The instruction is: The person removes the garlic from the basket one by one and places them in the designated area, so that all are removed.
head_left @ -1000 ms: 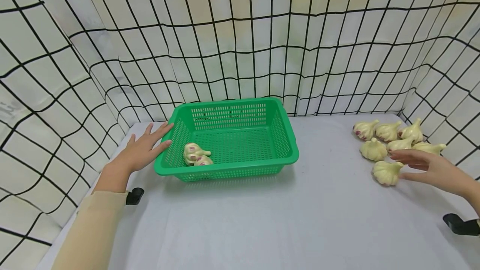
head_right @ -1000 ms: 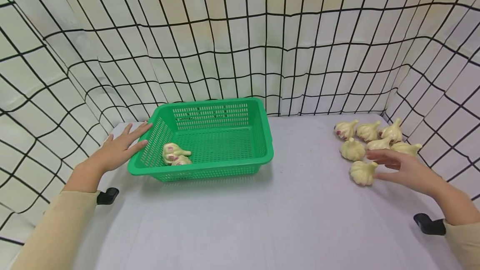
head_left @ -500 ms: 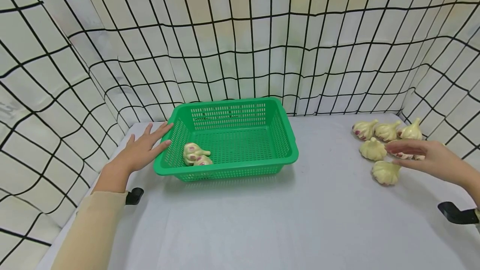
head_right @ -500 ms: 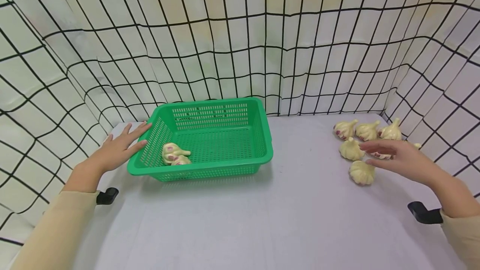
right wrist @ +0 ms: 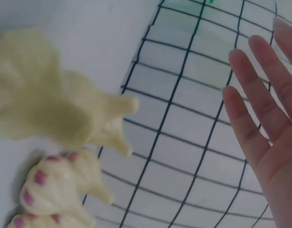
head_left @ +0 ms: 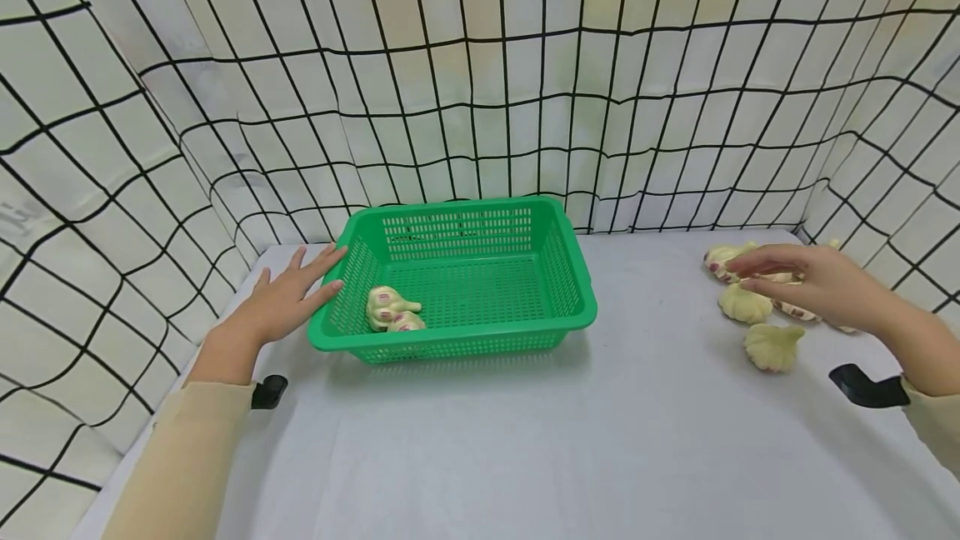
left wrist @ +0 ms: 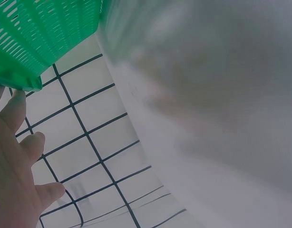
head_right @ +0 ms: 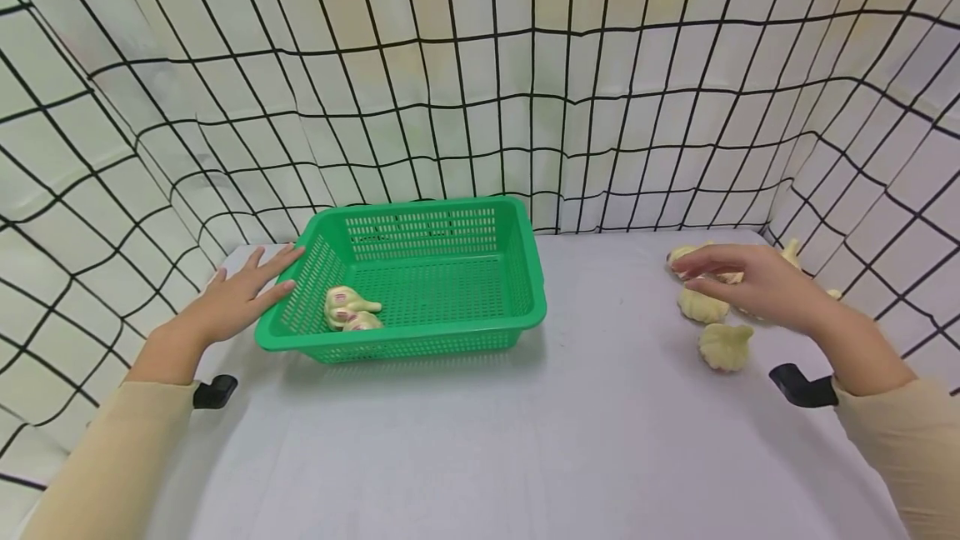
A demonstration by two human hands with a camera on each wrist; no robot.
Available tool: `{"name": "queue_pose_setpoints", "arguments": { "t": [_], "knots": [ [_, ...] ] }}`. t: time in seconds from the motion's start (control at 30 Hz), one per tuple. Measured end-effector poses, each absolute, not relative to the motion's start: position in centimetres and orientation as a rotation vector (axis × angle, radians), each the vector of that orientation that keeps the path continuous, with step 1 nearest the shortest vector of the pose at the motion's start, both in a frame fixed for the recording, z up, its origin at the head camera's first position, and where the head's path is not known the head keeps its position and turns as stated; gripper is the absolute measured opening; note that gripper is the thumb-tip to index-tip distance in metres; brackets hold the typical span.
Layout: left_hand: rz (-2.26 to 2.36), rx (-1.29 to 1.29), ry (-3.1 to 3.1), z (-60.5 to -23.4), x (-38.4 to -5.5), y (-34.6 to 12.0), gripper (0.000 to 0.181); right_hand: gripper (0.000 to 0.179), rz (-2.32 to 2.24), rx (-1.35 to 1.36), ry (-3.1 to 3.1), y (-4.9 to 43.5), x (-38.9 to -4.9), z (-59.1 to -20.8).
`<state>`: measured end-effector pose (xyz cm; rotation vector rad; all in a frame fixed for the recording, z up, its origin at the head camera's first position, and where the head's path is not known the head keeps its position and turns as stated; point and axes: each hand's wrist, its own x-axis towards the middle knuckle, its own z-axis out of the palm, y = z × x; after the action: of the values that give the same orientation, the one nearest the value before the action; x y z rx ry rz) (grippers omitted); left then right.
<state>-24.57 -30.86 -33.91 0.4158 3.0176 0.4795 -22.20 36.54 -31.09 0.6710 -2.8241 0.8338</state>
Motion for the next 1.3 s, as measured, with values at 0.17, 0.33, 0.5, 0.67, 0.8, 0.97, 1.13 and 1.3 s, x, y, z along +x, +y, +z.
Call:
{"name": "queue_pose_setpoints", "arguments": {
  "t": [0.17,0.33,0.5,0.67,0.8,0.97,1.13,1.3],
  "knots": [
    [0.487,0.424,3.013,-33.9,-24.5,-31.0,0.070,0.022,0.857,0.728,-2.832,34.3,-23.1,-30.0],
    [0.493,0.434,3.018,-33.8,-24.5,-30.9,0.070,0.022,0.864,0.807,-2.815,31.8,-24.3,-29.0],
    [0.483,0.433,3.015,-33.7,-24.4,-30.8,0.069,0.021,0.874,0.821,-2.831,29.1,-24.9,-28.0],
    [0.477,0.425,3.015,-33.7,-24.4,-30.8,0.070,0.021,0.948,0.821,-2.807,27.1,-25.5,-27.3],
    [0.469,0.417,3.019,-33.7,-24.4,-30.8,0.070,0.019,1.008,0.912,-2.710,25.8,-26.2,-27.0],
    [0.471,0.410,3.018,-33.5,-24.3,-30.8,0.070,0.020,1.047,1.006,-2.632,24.1,-27.3,-26.4],
    [0.481,0.419,3.012,-33.6,-24.3,-30.9,0.070,0.020,1.057,1.042,-2.586,22.0,-28.5,-26.1],
    [0.476,0.424,3.015,-33.6,-24.3,-30.8,0.070,0.026,1.087,1.090,-2.547,19.9,-29.7,-25.8]
  ]
}}
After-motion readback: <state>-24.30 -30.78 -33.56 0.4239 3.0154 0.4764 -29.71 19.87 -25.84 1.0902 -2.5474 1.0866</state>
